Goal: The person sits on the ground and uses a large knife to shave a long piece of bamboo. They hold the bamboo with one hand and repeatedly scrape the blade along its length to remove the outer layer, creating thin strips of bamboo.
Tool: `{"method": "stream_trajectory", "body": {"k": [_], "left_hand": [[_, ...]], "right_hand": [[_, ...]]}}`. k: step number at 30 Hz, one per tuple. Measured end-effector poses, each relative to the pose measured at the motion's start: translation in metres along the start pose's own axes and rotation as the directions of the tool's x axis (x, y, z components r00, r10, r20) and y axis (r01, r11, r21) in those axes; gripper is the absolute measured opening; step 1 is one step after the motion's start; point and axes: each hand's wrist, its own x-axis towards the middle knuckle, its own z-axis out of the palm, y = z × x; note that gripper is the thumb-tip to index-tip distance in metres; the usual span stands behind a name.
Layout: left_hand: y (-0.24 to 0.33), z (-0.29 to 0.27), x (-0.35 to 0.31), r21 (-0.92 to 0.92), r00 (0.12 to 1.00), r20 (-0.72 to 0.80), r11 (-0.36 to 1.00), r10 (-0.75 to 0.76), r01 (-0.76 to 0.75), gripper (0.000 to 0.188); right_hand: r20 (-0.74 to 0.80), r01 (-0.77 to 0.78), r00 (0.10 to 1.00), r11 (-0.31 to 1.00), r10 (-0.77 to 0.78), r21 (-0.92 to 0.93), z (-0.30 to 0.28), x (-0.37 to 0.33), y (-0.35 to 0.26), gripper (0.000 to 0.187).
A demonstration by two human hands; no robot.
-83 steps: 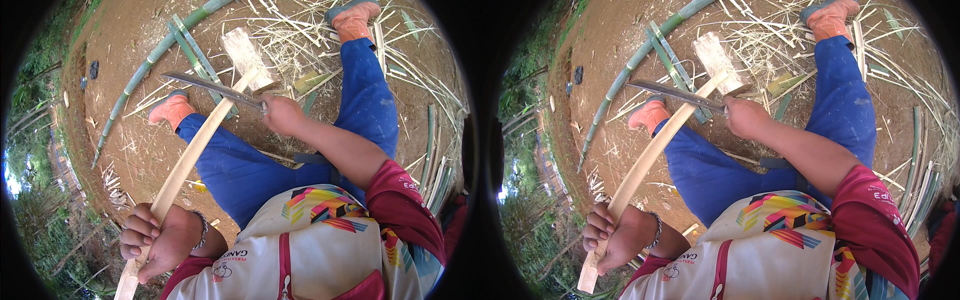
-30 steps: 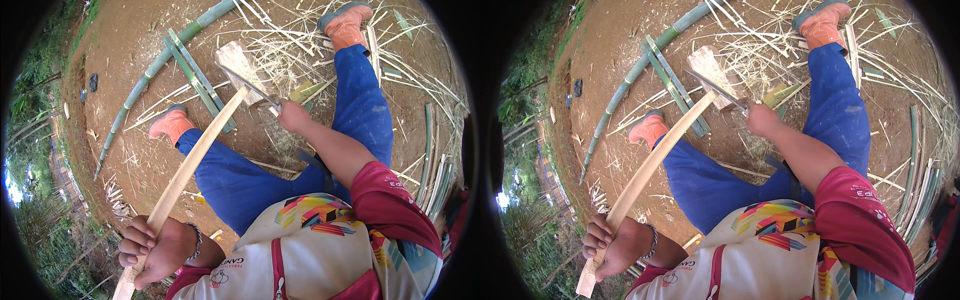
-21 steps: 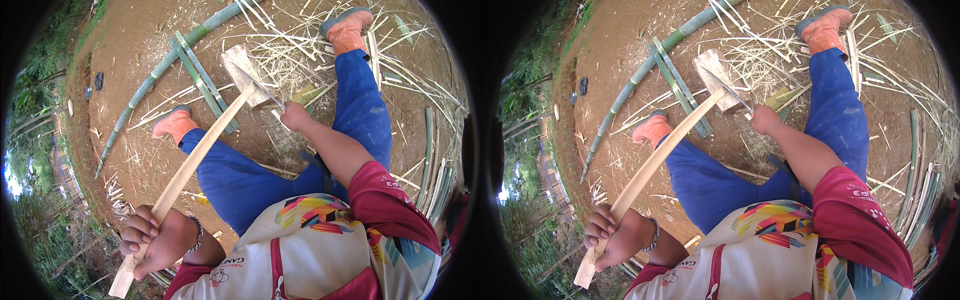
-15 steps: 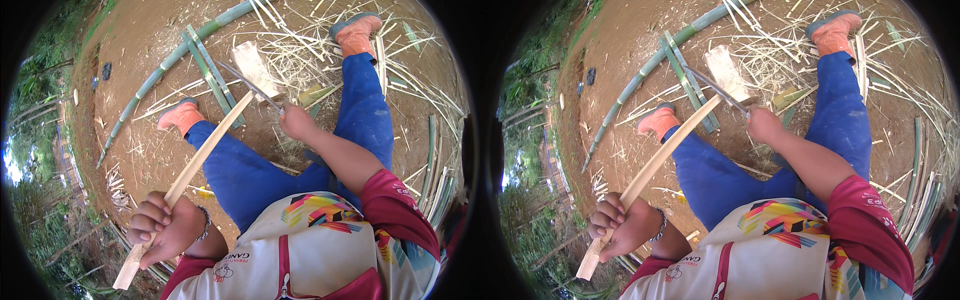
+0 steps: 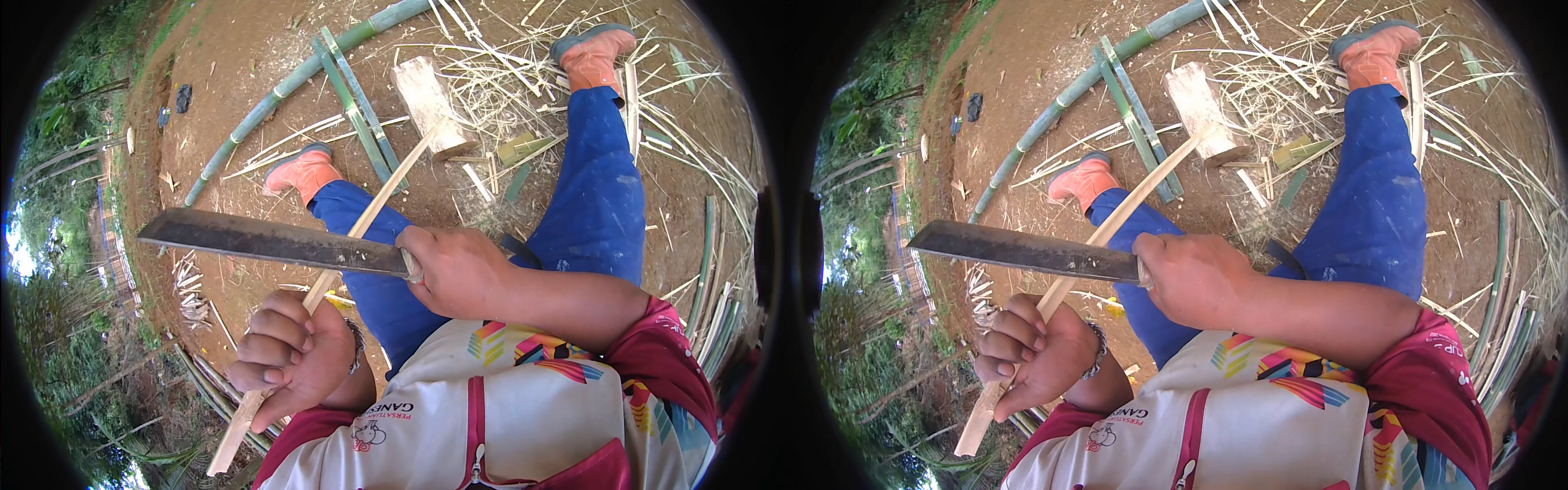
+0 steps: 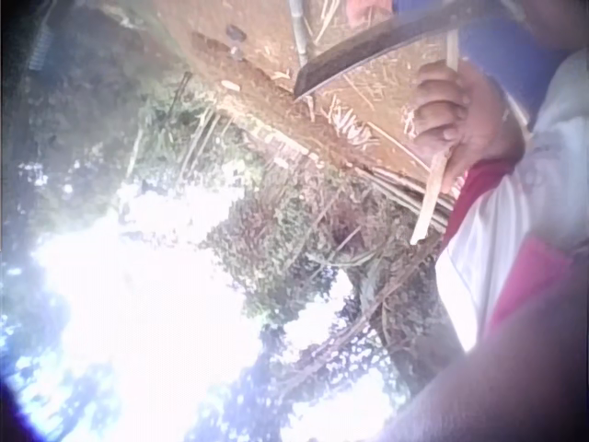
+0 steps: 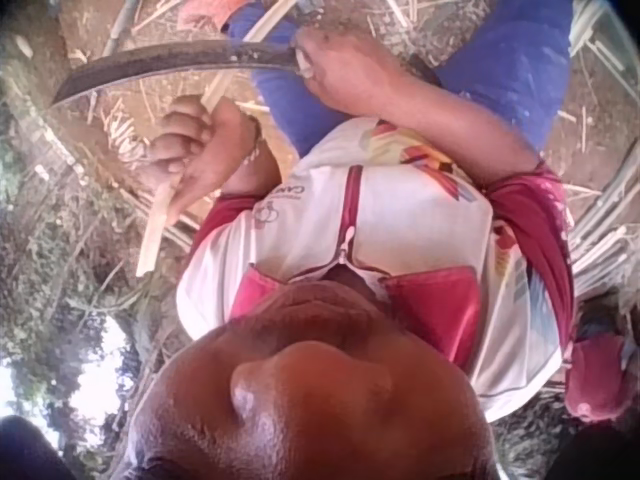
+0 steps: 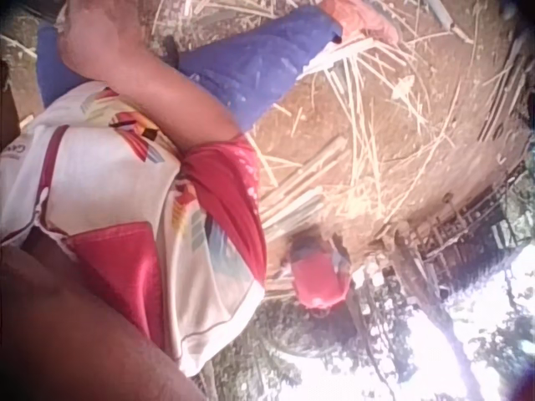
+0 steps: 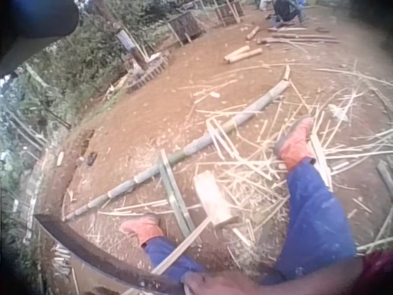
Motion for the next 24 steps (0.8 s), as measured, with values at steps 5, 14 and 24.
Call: {"method": "stream_trajectory", "body": {"k": [5, 14, 24], "left_hand": [[0.001, 0.004, 0.000, 0.012, 1.000, -0.025, 1.000, 0.003, -0.003, 0.057], [0.000, -0.002, 0.001, 0.059, 0.999, -0.046, 0.998, 0.009, -0.007, 0.056], [-0.003, -0.014, 0.011, 0.045, 0.997, -0.066, 0.998, -0.030, 0.033, 0.054]], "right_hand": [[-0.074, -0.041, 0.997, 0.998, 0.038, -0.039, 0.005, -0.001, 0.009, 0.032], [-0.022, -0.095, 0.995, 0.991, 0.093, -0.095, 0.002, 0.009, 0.033, 0.023], [0.008, -0.175, 0.984, 0.971, 0.178, -0.161, 0.000, 0.028, 0.067, 0.021]]}}
